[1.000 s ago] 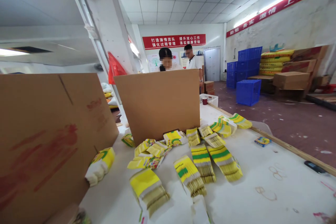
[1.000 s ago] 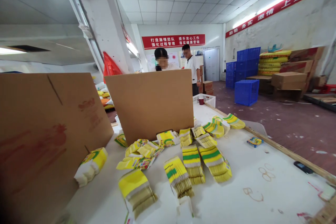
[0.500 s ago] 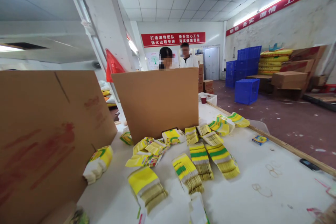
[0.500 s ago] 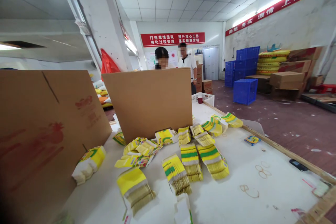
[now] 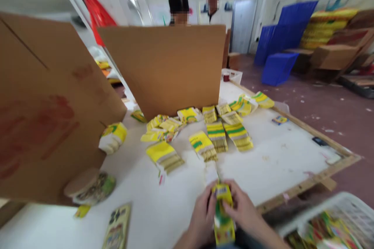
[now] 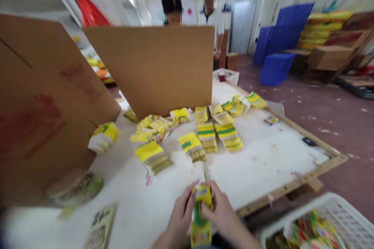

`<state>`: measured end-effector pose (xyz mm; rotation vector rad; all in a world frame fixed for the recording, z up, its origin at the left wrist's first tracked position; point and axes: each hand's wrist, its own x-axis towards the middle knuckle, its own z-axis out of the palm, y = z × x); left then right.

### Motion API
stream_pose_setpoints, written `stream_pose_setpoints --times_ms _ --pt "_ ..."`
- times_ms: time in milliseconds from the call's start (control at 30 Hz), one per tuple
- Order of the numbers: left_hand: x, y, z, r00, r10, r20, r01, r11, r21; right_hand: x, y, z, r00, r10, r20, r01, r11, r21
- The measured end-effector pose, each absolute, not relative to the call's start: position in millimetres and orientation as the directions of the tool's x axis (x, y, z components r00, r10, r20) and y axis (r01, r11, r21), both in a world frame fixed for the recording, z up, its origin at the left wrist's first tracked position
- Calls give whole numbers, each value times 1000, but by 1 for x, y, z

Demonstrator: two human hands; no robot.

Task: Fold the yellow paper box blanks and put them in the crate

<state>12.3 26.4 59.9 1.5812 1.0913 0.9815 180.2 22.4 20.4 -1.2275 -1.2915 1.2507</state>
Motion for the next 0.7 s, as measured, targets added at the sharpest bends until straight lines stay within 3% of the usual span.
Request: stream_pose_setpoints --times_ms 200,433,500,600,700 --pt "26 78 34 334 935 119 225 -201 953 229 47 47 -319 936 -150 -192 -219 -957" --pt "42 73 25 405 894 193 165 -279 946 213 30 28 31 989 -145 -208 -136 -969" --pt "39 77 23 389 887 250 214 -351 912 221 18 29 103 989 -106 -127 -93 -988" --pt "30 94 15 299 898 323 422 -429 799 271 -22 36 266 964 -15 175 -63 -983" --pt "22 115 3 268 925 269 625 -379 682 342 -80 38 406 914 -17 561 -264 -784"
